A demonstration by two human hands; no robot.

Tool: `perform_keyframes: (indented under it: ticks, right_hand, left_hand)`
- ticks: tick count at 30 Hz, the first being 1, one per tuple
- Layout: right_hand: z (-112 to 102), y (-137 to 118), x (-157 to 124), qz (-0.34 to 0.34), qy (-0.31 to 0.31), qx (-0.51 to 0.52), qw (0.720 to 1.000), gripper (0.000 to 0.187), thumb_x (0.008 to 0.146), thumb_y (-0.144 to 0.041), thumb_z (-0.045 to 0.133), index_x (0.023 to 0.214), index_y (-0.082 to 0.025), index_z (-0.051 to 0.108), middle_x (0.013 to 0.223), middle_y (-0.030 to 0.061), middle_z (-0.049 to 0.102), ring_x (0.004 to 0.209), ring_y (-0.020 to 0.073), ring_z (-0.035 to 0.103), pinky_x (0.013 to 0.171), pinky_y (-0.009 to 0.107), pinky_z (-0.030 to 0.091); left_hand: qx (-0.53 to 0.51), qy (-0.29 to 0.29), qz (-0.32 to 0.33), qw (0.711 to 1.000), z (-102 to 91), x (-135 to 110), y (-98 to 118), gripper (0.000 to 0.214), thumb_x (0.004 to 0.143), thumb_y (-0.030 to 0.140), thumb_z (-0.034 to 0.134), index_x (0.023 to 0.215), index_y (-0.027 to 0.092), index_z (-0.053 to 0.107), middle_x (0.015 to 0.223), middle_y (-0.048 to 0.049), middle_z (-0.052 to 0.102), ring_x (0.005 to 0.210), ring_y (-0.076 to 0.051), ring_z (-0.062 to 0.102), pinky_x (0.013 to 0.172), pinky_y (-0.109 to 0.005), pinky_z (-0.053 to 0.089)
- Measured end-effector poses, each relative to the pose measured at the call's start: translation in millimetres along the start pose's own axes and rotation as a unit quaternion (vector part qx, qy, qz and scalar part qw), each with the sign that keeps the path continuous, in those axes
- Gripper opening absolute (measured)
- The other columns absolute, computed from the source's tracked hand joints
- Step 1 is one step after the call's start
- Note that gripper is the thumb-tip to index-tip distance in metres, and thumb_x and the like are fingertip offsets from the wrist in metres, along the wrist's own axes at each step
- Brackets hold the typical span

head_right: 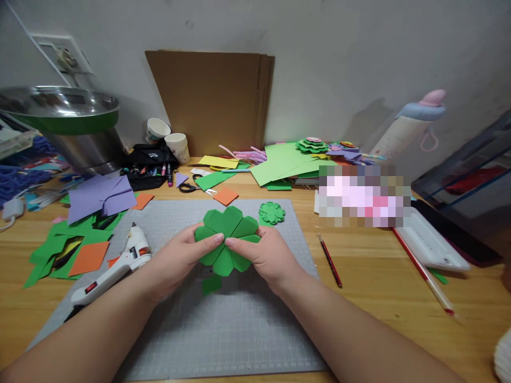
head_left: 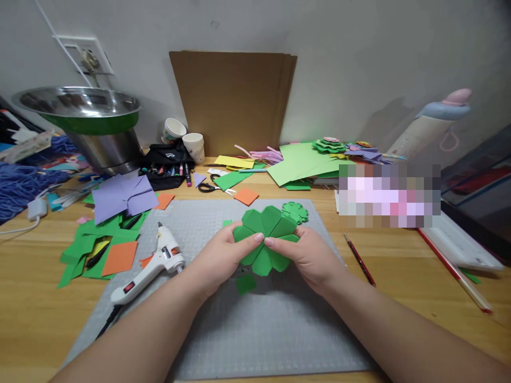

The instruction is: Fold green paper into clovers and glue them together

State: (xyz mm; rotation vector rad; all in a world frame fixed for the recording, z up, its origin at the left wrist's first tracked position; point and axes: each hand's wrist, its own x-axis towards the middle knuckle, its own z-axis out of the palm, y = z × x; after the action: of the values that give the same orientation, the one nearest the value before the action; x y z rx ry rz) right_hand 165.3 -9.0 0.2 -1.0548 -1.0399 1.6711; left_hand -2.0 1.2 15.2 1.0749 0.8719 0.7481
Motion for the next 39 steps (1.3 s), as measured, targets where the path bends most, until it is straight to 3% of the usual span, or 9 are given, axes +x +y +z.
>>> perform_keyframes:
  ticks: [3, 5, 6, 8, 11, 14, 23, 29, 39]
  right_hand:
    - [1.1, -3.6, -3.9, -0.091, 0.031, -0.081, 0.992, 0.021, 0.071, -0.036, 0.076, 0.086, -0.022, 0.074, 0.088, 0.0038, 0.074, 0.083, 0.0235, 0.067, 0.077, 0.038, 0.052]
    - [-1.9, -8.8, -7.4, -0.215, 0.062, -0.189, 0.956, 0.01, 0.076, -0.033, 0.072, 0.081, -0.024, 0.073, 0.083, 0.0024, 0.073, 0.08, 0.0228, 0.065, 0.077, 0.04, 0.05]
    - [-4.5, -11.9, -9.2, -0.292, 0.072, -0.26, 0.918, 0.007, 0.079, -0.031, 0.069, 0.079, -0.025, 0.072, 0.081, 0.0021, 0.072, 0.079, 0.0225, 0.064, 0.077, 0.04, 0.048]
    - [-10.6, -18.1, -12.4, -0.472, 0.062, -0.401, 0.783, 0.006, 0.081, -0.028, 0.066, 0.082, -0.027, 0.072, 0.083, 0.0018, 0.073, 0.082, 0.0229, 0.062, 0.081, 0.042, 0.044]
    - [-16.0, -24.3, -16.1, -0.62, 0.075, -0.525, 0.578, 0.013, 0.084, -0.022, 0.061, 0.089, -0.03, 0.071, 0.094, -0.0003, 0.074, 0.087, 0.0215, 0.061, 0.085, 0.041, 0.041]
    - [-13.8, -25.1, -17.4, -0.655, 0.114, -0.574, 0.478, 0.016, 0.083, -0.021, 0.064, 0.084, -0.036, 0.069, 0.089, -0.0073, 0.074, 0.086, 0.0179, 0.059, 0.09, 0.038, 0.039]
    - [-7.7, -22.4, -13.9, -0.67, 0.121, -0.589, 0.436, 0.015, 0.077, -0.024, 0.073, 0.074, -0.038, 0.067, 0.079, -0.012, 0.073, 0.08, 0.016, 0.058, 0.092, 0.036, 0.035]
    - [-7.0, -19.8, -13.2, -0.669, 0.102, -0.584, 0.448, 0.018, 0.075, -0.022, 0.075, 0.078, -0.038, 0.067, 0.082, -0.0117, 0.072, 0.087, 0.0165, 0.058, 0.094, 0.036, 0.033]
    - [-6.7, -19.1, -14.3, -0.649, 0.092, -0.592, 0.468, 0.015, 0.079, -0.02, 0.072, 0.086, -0.033, 0.07, 0.084, -0.0106, 0.075, 0.085, 0.0161, 0.06, 0.1, 0.038, 0.029]
  left_hand:
    - [-0.009, 0.0, 0.041, 0.999, 1.4, -2.1, 4.3, 0.042, 0.076, 0.047, 0.069, 0.104, 0.016, 0.065, 0.096, -0.0065, 0.069, 0.082, -0.018, 0.061, 0.076, -0.029, 0.047]
    - [-0.044, 0.059, 0.075, 0.994, -0.3, -2.3, 9.2, 0.046, 0.076, 0.058, 0.062, 0.099, 0.018, 0.065, 0.095, -0.0054, 0.068, 0.084, -0.018, 0.061, 0.075, -0.028, 0.046]
    - [-0.066, 0.101, 0.071, 0.99, -2.2, -2.3, 12.2, 0.048, 0.076, 0.062, 0.058, 0.093, 0.018, 0.065, 0.091, -0.0046, 0.067, 0.081, -0.018, 0.06, 0.071, -0.026, 0.046]
    - [-0.107, 0.14, -0.005, 0.984, -7.3, -2.3, 18.2, 0.049, 0.076, 0.064, 0.053, 0.081, 0.017, 0.064, 0.077, -0.0039, 0.064, 0.069, -0.017, 0.059, 0.06, -0.026, 0.044]
    - [-0.158, 0.015, -0.182, 0.97, -14.7, -4.5, 23.3, 0.044, 0.076, 0.058, 0.055, 0.079, 0.015, 0.066, 0.068, -0.0055, 0.064, 0.06, -0.018, 0.058, 0.059, -0.029, 0.045]
    - [-0.172, -0.068, -0.229, 0.956, -17.9, -8.3, 21.5, 0.03, 0.074, 0.042, 0.065, 0.085, 0.015, 0.07, 0.07, -0.0054, 0.067, 0.064, -0.018, 0.061, 0.066, -0.031, 0.047]
    - [-0.134, -0.13, -0.193, 0.963, -16.0, -9.9, 14.6, 0.021, 0.072, 0.022, 0.071, 0.091, 0.015, 0.072, 0.079, -0.0056, 0.071, 0.068, -0.016, 0.064, 0.068, -0.027, 0.049]
    - [-0.141, -0.139, -0.166, 0.966, -13.6, -10.0, 13.4, 0.015, 0.076, 0.022, 0.069, 0.088, 0.013, 0.073, 0.082, -0.0074, 0.072, 0.072, -0.017, 0.066, 0.071, -0.027, 0.05]
    - [-0.121, -0.086, -0.17, 0.974, -9.7, -7.1, 10.5, 0.014, 0.065, 0.019, 0.074, 0.077, 0.013, 0.07, 0.071, -0.0041, 0.07, 0.063, -0.015, 0.063, 0.062, -0.025, 0.046]
